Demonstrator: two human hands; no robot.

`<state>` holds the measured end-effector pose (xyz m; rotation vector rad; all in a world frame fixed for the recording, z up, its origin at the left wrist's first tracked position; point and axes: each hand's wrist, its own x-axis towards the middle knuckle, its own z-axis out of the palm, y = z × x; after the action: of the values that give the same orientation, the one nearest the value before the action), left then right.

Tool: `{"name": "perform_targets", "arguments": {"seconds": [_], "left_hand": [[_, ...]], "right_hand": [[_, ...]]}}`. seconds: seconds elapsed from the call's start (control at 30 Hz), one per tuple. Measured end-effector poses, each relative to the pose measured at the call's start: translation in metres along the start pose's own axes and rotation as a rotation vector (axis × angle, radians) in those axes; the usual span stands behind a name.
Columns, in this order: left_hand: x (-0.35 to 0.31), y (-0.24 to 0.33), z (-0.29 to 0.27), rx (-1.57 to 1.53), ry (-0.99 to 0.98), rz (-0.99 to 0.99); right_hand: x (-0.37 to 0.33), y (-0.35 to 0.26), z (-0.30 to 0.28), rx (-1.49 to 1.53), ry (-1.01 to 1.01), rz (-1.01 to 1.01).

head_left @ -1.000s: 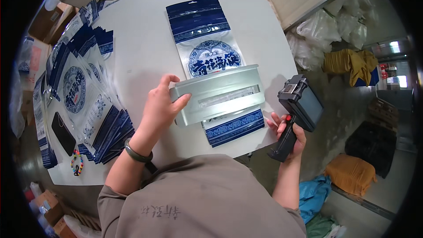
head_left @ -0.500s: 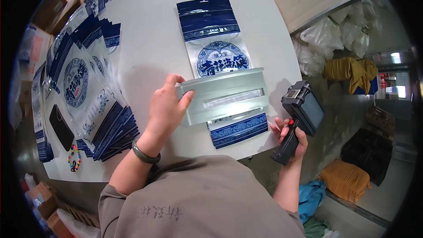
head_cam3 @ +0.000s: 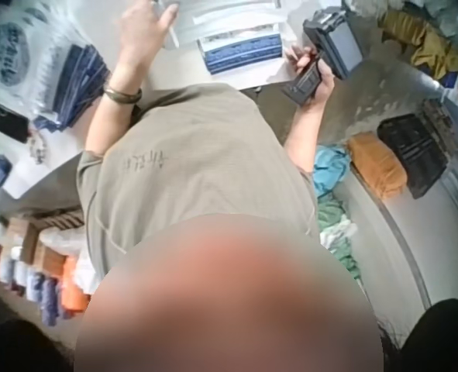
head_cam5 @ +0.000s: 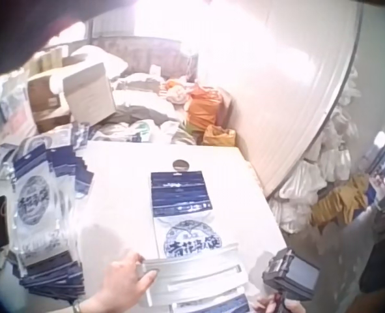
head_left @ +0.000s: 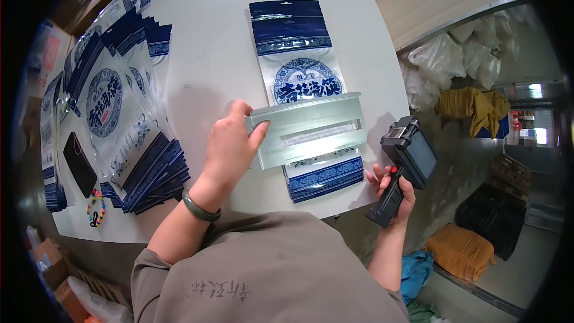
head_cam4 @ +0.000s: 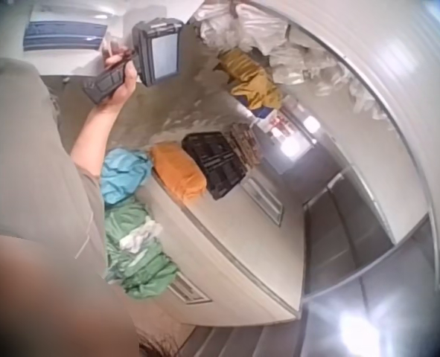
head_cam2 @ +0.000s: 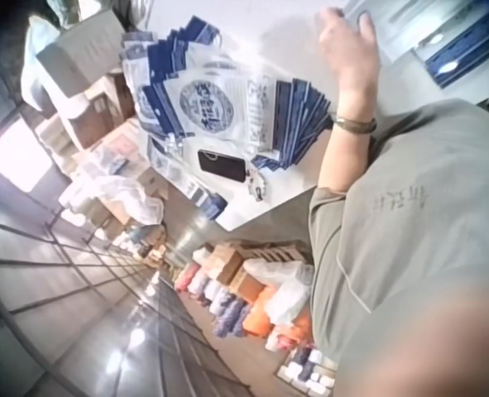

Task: Printing labels or codes onto plastic packaging bags using a handheld inkjet printer.

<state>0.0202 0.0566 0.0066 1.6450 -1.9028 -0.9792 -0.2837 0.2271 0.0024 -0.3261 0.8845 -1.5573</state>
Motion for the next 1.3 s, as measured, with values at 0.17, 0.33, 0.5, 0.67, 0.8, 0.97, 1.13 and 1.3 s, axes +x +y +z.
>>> {"name": "perform_targets", "arguments": {"seconds": [0.17, 0.33, 0.5, 0.67, 0.8, 0.97, 1.13, 1.3], "left_hand": [[-0.001, 0.006, -0.001, 0.12, -0.001, 0.008], [-0.001, 0.005, 0.0, 0.209, 0.011, 0.019], [-0.003, 0.002, 0.001, 0.205, 0.055, 0.077], [-0.004, -0.002, 0.003, 0.2, 0.07, 0.083], [-0.004, -0.003, 0.003, 0.183, 0.043, 0.069], [-0.005, -0.003, 0.001, 0.132, -0.009, 0.048], [-0.004, -0.007, 0.005, 0.159, 0.026, 0.121], [-0.002, -0.009, 0.005, 0.176, 0.03, 0.118]], "right_hand": [[0.0, -0.001, 0.004, -0.066, 0.047, 0.014], [-0.001, -0.005, 0.048, -0.44, 0.191, -0.124], [-0.001, -0.016, 0.103, -0.778, 0.179, -0.039], [0.008, -0.009, 0.132, -1.08, 0.078, 0.112], [0.008, 0.006, 0.156, -1.191, 0.049, 0.19], [0.013, 0.021, 0.171, -1.376, -0.004, 0.265], [0.024, 0.033, 0.18, -1.536, 0.071, 0.39], [0.029, 0.023, 0.175, -1.473, 0.126, 0.446]]}}
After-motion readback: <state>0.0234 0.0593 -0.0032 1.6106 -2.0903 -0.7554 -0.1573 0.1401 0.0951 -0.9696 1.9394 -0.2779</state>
